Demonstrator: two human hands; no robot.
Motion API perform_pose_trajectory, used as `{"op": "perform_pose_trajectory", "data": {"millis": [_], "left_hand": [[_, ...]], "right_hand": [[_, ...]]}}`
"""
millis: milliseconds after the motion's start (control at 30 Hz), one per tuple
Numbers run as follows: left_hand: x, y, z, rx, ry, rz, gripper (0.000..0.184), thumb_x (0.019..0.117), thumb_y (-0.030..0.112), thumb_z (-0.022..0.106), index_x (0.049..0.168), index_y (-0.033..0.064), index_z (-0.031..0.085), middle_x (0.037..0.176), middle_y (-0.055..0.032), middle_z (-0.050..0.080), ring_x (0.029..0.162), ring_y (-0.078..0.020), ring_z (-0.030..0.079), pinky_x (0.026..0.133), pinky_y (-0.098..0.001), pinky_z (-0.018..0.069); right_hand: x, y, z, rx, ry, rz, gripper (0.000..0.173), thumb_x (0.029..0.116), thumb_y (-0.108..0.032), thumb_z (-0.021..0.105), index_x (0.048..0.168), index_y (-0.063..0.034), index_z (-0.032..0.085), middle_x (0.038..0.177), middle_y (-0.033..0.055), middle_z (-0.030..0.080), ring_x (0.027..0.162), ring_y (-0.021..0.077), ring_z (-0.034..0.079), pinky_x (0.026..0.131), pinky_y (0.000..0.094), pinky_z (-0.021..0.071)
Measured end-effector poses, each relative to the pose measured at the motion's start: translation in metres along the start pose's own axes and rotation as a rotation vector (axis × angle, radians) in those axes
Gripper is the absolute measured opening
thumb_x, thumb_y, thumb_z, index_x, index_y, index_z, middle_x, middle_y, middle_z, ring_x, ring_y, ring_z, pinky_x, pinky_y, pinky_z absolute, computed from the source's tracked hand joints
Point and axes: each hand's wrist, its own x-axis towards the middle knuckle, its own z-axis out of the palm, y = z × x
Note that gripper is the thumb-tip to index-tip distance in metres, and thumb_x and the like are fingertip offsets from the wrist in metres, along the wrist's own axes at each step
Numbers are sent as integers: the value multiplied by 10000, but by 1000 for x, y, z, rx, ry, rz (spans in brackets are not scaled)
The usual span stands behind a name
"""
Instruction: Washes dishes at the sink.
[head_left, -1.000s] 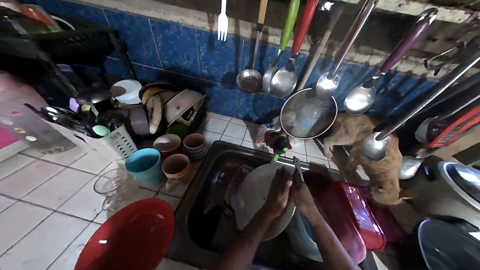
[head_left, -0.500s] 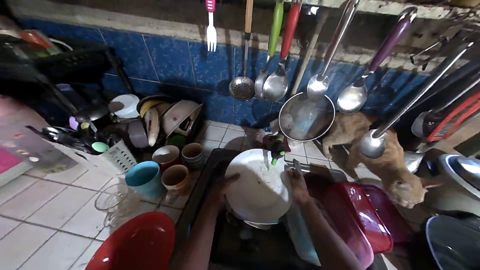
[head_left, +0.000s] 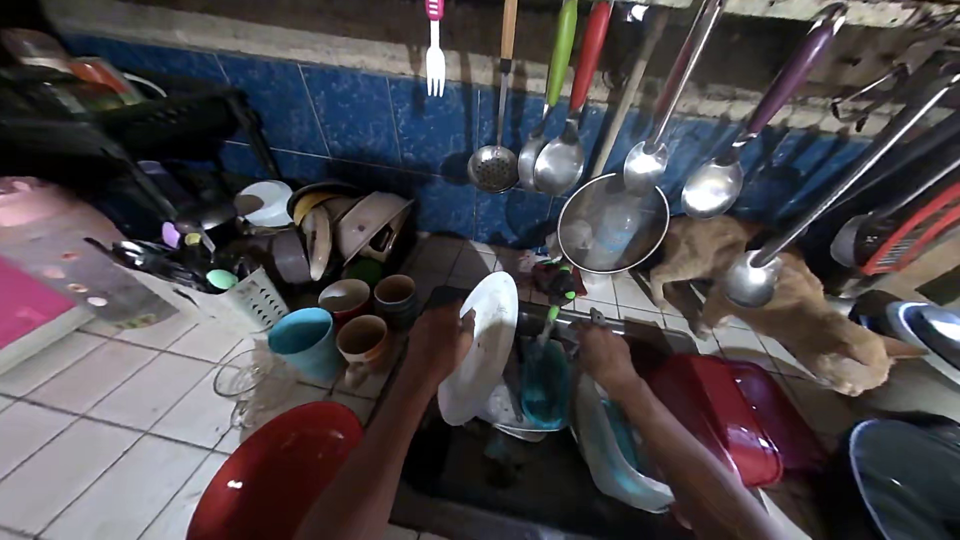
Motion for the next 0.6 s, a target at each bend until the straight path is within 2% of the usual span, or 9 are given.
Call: {"op": "perform_pose_trajectory", "data": {"millis": [100,133,167,233,300,433,500,567,600], "left_hand": [[-1,-3,1,26,-25,19,426,1098,261,441,1346,-53,588,1214,-292,650,1180,-430,617,1023,-563,452],[-2,-4,3,24,-37,27,412,1094,250,452,1320,-60,600,1198,-291,650,1161,-427,620,1013,-564,458],[-4,-5,5,24,-44,37,391,1086,239,470,1281,-66,619,1155,-284,659,1119,-419,631,991,-564,469],[-9,-5,9,31,-66,50,362,1073,218,497,1230,-75,638,1088,-279,669,1062,-414,645,954,-567,485],[-15,-9,11,46,-85,32,357,1072,226,507,1205,-75,645,1083,-282,670,1071,-416,645,954,-575,481],[-27,-34,12,7,-47,-29,401,1079,264,517,1222,-91,637,1165,-328,644,1169,-481,598,1018,-633,427],[-34,-53,15,-90,4,-70,425,1067,247,549,1268,-124,600,1230,-368,609,1214,-513,565,1048,-646,398],[-41,-68,23,-345,57,-159,410,1034,167,602,1333,-107,544,1291,-322,588,1209,-403,577,1049,-543,438],[-45,-74,29,-523,89,-227,403,1015,127,617,1360,-62,530,1280,-251,598,1140,-289,602,991,-449,490]], "right_hand": [[-17,6,-15,-34,497,-289,322,997,11,512,1289,58,639,1177,323,665,949,499,704,771,605,568],[-12,10,-17,-60,585,-421,330,982,37,548,1301,66,625,1212,317,645,954,481,705,756,577,585],[-5,13,-21,-117,603,-548,393,969,62,569,1361,47,591,1297,290,614,1056,454,688,811,545,593],[16,21,-29,-286,531,-747,527,939,115,571,1454,16,518,1522,226,493,1315,432,565,971,526,545],[34,23,-37,-429,433,-829,549,951,128,543,1483,6,487,1599,190,412,1385,437,500,1019,542,509],[39,8,-64,-614,234,-818,531,990,133,465,1507,11,446,1613,192,387,1461,437,399,1112,548,424],[35,-1,-70,-655,192,-776,457,1011,111,445,1463,43,469,1548,251,443,1428,464,429,1096,543,438],[36,-9,-67,-662,202,-731,330,1043,44,438,1356,99,523,1418,309,527,1345,492,502,1037,548,481],[35,-14,-64,-648,195,-685,324,1035,59,435,1339,117,530,1391,321,537,1315,497,522,1029,555,484]]}}
